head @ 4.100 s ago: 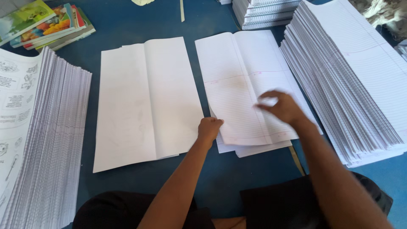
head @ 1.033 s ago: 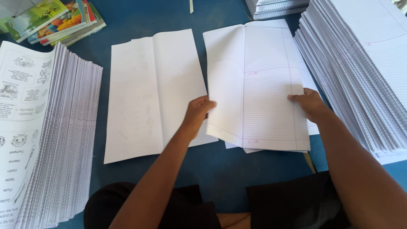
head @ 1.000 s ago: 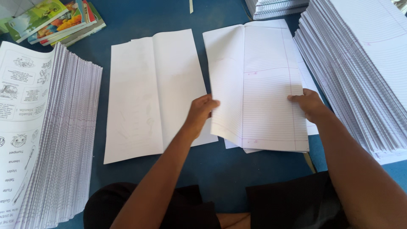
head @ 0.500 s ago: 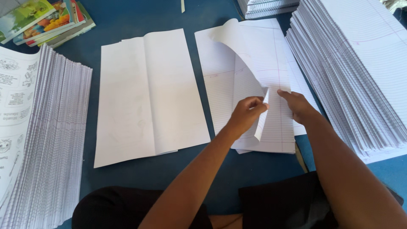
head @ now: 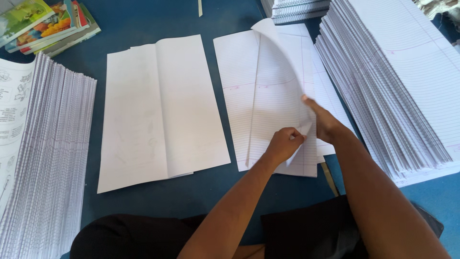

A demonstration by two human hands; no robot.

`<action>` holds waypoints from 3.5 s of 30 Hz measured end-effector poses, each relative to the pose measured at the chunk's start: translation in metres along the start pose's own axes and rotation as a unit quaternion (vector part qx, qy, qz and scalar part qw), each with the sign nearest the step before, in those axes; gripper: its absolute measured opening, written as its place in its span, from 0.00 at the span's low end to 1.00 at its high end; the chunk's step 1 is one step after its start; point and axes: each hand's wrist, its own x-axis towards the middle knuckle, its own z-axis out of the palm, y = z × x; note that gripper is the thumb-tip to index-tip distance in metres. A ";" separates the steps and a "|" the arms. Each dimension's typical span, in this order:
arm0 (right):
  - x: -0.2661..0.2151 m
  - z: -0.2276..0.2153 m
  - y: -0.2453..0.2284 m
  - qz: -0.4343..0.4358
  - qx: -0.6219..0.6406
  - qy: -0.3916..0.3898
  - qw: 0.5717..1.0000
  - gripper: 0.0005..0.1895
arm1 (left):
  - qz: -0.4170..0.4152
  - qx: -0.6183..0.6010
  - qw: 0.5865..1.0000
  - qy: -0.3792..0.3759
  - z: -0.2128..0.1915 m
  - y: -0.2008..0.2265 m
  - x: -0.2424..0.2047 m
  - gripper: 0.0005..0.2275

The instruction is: The person inserts printed sheets into lined notebook covers, then places the assembled units into a growing stack on the left. The person repeats this process multiple times, handling printed sheets and notebook covers by hand.

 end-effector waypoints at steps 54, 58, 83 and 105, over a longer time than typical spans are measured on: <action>-0.019 0.058 -0.009 -0.032 -0.070 0.117 0.990 0.27 | -0.211 -0.219 0.949 0.081 -0.146 -0.086 -0.049 0.10; -0.022 0.068 -0.016 -0.092 -0.040 0.108 0.989 0.26 | -0.192 -0.185 0.957 0.112 -0.205 -0.103 -0.070 0.08; 0.035 0.273 -0.020 -0.140 -0.056 -0.098 0.984 0.29 | -0.300 0.286 0.771 0.482 -0.421 -0.158 -0.238 0.17; 0.040 0.277 0.001 -0.093 -0.124 -0.054 0.986 0.32 | -0.269 0.151 0.786 0.535 -0.427 -0.172 -0.236 0.12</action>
